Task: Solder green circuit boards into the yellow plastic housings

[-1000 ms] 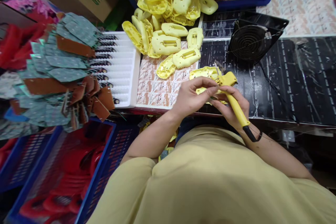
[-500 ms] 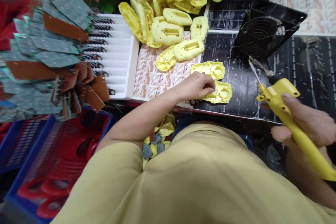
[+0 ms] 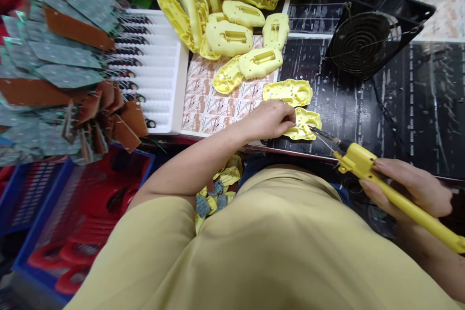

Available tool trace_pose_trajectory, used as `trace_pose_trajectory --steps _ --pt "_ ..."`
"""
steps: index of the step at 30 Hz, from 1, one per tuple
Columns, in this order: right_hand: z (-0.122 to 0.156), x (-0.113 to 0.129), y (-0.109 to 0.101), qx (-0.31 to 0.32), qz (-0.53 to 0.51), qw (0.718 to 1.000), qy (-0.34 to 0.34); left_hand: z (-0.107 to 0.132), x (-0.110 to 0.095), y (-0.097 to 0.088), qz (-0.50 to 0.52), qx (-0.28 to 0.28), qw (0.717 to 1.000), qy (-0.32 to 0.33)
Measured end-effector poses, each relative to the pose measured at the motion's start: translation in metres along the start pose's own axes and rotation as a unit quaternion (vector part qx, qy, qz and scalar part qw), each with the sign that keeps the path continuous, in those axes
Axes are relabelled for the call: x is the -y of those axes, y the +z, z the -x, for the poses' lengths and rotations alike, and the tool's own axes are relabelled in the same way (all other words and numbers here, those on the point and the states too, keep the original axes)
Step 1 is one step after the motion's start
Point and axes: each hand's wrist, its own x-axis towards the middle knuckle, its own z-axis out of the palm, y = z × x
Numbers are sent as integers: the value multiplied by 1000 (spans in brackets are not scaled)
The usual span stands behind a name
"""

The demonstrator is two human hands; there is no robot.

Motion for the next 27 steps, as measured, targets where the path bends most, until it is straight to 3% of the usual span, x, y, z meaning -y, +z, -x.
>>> trace_pose_trajectory --steps 4,13,20,23,27 --pt "-20 8 11 -2 -43 993 -111 0 1 0 -4 -3 1000 6" --pt "-35 11 17 40 -20 990 -136 -3 0 1 -11 10 1000 -4" --pt "-22 4 6 -1 -28 998 -58 -4 4 1 3 3 1000 19" --pt "-19 1 6 -4 -33 998 -58 -4 4 1 14 4 1000 10" --pt "-16 -3 7 -21 31 999 -17 -3 2 0 5 5 1000 13"
